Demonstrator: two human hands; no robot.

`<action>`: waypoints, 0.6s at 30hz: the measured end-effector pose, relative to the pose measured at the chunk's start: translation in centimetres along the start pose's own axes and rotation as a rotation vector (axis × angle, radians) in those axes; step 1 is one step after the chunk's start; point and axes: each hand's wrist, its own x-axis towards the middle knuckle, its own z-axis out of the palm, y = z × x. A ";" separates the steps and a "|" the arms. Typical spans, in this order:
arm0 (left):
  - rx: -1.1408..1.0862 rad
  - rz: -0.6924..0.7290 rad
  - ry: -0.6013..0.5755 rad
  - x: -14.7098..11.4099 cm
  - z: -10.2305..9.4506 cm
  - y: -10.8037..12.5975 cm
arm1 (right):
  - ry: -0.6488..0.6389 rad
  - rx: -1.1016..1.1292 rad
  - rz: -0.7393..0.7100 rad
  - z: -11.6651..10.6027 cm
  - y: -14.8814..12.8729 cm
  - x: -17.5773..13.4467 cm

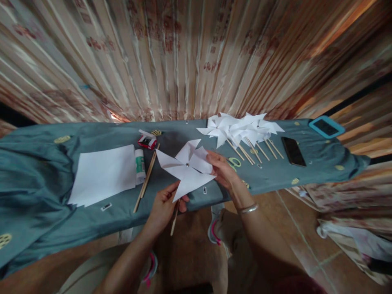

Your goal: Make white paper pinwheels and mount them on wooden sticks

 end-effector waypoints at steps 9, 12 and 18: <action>0.133 0.037 0.018 1.2 -1.0 0.4 | -0.075 -0.116 0.083 0.5 -0.4 0.6; 0.205 0.076 -0.006 2.0 -1.3 0.2 | -0.050 -0.177 0.066 0.8 -0.3 1.0; 0.370 0.154 -0.039 3.1 -1.7 0.3 | 0.013 -0.193 0.065 1.1 -0.9 1.7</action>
